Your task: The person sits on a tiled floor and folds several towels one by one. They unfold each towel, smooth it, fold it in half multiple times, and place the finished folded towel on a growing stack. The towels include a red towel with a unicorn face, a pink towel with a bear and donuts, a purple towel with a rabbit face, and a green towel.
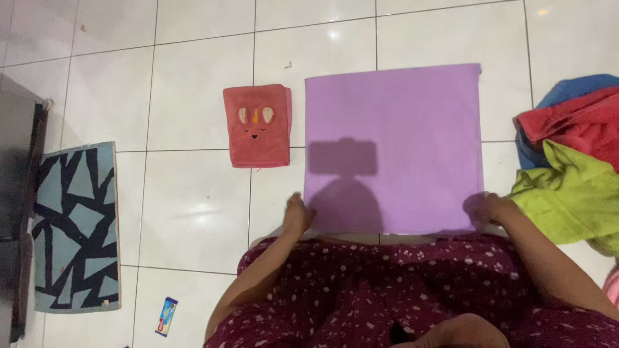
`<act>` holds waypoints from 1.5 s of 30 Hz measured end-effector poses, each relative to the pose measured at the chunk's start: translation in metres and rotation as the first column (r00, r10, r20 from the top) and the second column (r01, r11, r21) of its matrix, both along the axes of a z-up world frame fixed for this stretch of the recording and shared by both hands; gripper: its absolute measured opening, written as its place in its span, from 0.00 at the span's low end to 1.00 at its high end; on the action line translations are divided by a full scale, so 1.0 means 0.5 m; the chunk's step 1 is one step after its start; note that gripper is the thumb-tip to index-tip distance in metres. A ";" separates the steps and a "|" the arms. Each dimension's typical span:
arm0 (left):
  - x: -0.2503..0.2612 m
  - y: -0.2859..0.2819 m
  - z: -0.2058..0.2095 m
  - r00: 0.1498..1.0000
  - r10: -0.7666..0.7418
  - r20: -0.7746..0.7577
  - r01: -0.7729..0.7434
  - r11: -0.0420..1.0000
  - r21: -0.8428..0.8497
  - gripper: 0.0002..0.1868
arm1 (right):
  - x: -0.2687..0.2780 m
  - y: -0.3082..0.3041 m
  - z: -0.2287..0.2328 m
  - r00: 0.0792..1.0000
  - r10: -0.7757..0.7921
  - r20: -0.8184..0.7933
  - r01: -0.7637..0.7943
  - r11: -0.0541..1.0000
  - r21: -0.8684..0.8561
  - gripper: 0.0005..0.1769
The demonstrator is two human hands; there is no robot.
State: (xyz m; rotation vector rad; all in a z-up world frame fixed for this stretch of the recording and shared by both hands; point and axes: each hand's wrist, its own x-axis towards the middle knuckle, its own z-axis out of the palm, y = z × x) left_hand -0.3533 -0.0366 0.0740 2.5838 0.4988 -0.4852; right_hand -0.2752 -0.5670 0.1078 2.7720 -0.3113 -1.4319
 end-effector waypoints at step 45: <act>0.115 -0.081 0.019 0.914 -0.268 0.306 0.128 0.903 0.409 0.42 | 0.009 0.165 -0.117 0.617 -0.318 0.720 0.203 0.948 0.245 0.44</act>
